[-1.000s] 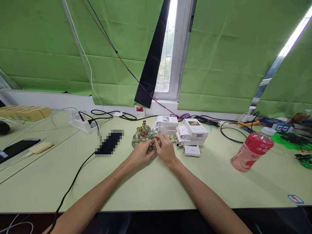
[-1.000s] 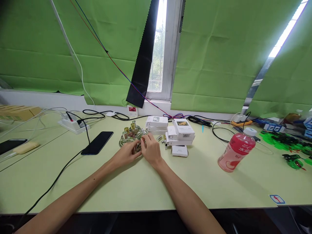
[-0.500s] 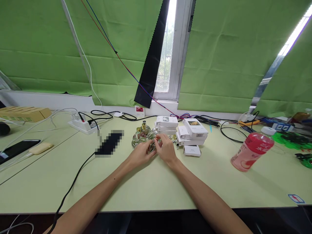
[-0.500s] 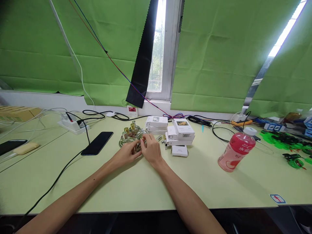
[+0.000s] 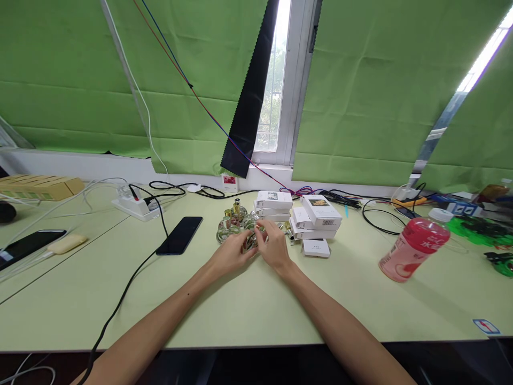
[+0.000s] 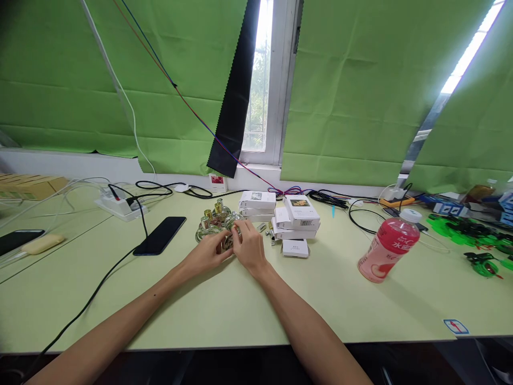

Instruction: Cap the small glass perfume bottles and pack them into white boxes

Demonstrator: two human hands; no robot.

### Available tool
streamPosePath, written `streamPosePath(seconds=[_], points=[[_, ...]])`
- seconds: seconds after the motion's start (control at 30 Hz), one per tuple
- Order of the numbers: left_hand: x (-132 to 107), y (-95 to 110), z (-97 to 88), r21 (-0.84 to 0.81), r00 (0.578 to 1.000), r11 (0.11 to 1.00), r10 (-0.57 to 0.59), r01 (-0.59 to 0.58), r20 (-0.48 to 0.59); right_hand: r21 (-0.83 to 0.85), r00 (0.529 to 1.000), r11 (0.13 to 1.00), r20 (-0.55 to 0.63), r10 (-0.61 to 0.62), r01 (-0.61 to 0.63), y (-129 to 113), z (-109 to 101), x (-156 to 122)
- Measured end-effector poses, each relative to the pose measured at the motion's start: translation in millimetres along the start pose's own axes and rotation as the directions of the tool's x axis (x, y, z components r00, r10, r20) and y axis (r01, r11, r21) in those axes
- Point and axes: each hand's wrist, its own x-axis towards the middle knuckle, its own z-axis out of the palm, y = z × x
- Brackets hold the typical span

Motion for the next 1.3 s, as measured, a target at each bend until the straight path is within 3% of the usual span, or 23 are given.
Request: streamPosePath(seconds=[0.67, 1.3], points=[[1.5, -0.4, 1.1, 0.016, 1.000, 1.000, -0.021, 0.021, 0.021, -0.027, 0.999, 0.999, 0.033, 0.028, -0.027, 2.3, 5.9, 7.8], [0.8, 2.8, 0.2, 0.013, 1.000, 1.000, -0.004, 0.003, 0.023, -0.042, 0.999, 0.998, -0.025, 0.045, -0.046, -2.9, 4.6, 6.7]])
